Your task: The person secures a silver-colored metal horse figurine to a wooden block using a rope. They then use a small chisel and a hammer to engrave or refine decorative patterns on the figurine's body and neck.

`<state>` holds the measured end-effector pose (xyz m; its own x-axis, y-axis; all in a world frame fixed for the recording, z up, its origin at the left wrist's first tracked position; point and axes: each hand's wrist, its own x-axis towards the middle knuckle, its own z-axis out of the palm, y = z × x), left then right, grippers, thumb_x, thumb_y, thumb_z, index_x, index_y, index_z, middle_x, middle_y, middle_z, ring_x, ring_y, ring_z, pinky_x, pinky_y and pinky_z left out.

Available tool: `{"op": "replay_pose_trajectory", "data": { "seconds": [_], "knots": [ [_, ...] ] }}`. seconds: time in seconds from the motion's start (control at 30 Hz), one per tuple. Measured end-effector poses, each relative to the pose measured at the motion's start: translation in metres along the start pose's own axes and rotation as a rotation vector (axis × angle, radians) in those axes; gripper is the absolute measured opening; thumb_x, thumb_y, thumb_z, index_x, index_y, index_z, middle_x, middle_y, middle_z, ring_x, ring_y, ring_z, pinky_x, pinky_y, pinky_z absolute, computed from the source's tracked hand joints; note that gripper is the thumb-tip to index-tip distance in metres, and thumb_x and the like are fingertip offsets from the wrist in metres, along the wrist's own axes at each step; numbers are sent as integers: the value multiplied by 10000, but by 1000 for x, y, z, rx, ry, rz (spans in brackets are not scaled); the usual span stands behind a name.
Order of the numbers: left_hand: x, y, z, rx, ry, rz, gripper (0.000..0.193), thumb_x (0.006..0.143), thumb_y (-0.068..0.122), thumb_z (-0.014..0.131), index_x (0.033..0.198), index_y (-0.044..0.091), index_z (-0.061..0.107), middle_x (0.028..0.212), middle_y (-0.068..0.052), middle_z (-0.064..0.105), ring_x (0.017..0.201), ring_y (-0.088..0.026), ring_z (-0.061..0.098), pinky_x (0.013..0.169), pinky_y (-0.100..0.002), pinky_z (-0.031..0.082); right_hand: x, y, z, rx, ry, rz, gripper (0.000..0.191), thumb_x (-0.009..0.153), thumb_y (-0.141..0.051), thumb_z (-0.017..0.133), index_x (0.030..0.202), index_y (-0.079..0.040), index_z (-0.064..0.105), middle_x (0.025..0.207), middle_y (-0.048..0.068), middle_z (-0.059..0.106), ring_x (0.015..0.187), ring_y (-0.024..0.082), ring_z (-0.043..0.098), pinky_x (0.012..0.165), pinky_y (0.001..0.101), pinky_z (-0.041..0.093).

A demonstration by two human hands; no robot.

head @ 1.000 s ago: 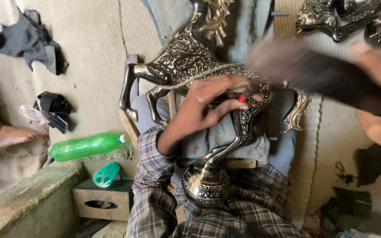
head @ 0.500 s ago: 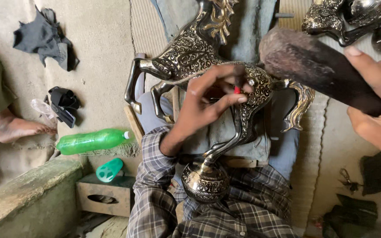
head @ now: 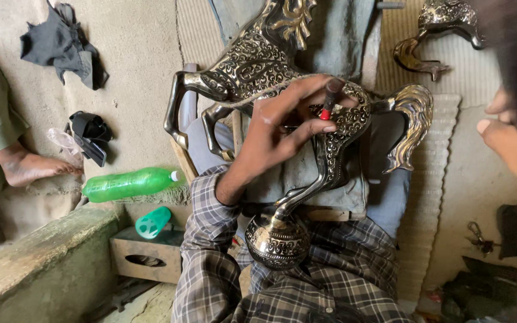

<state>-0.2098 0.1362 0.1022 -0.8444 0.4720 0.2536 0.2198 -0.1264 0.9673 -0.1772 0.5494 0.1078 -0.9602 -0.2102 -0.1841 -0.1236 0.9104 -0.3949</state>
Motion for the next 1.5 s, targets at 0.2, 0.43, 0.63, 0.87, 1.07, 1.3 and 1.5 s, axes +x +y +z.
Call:
{"op": "replay_pose_trajectory", "data": {
  "seconds": [0.2, 0.43, 0.63, 0.87, 1.07, 1.3, 1.5],
  "knots": [
    [5, -7, 2, 227, 10, 80, 593, 1005, -43, 733, 1510, 172, 508, 1404, -87, 685, 1217, -236, 740, 1053, -363, 596, 13, 10, -19, -190, -93, -301, 589, 869, -12, 721, 1418, 38, 513, 871, 104, 601, 713, 200, 533, 641, 343, 488],
    [1, -4, -1, 181, -27, 103, 642, 1015, 15, 767, 1556, 208, 479, 1306, -21, 724, 1234, -199, 736, 1153, -384, 590, 38, -55, -53, 74, -279, -339, 922, 747, -59, 714, 1597, -56, 357, 833, 21, 585, 712, 132, 535, 667, 329, 457],
    [2, -9, -1, 190, -27, 55, 606, 1021, 47, 759, 1540, 201, 486, 1383, -46, 687, 1182, -203, 766, 1078, -395, 653, 24, -48, -33, -210, -180, -202, 800, 868, -22, 627, 1615, -94, 350, 1010, 104, 609, 769, 167, 579, 699, 291, 521],
    [-3, -14, 2, 209, -3, 58, 603, 999, 89, 794, 1518, 220, 515, 1409, -42, 667, 1210, -229, 757, 1080, -402, 626, 19, 9, -39, 20, -401, -298, 1045, 718, -233, 742, 1644, -136, 266, 878, 0, 592, 682, 125, 496, 627, 271, 471],
    [-4, -18, 1, 253, -37, 85, 617, 992, 101, 791, 1530, 214, 512, 1380, -26, 676, 1227, -234, 747, 1116, -420, 620, 13, 3, -38, -83, -416, -245, 1029, 755, -281, 745, 1654, -152, 262, 902, -31, 614, 767, 102, 541, 685, 233, 479],
    [-4, -15, 3, 281, 2, 45, 590, 979, 140, 793, 1498, 178, 516, 1418, -76, 679, 1219, -236, 762, 1097, -435, 648, 7, -6, -38, -185, -465, -67, 1023, 857, -238, 737, 1715, -158, 185, 945, -22, 584, 822, 84, 557, 715, 195, 505],
    [-4, -14, 3, 269, -34, 118, 618, 991, 145, 791, 1527, 204, 489, 1355, -28, 718, 1167, -204, 766, 1084, -406, 631, 3, 8, -37, 310, -350, -208, 954, 833, -177, 679, 1668, -141, 219, 819, -12, 571, 670, 87, 510, 659, 249, 467]
  ]
}}
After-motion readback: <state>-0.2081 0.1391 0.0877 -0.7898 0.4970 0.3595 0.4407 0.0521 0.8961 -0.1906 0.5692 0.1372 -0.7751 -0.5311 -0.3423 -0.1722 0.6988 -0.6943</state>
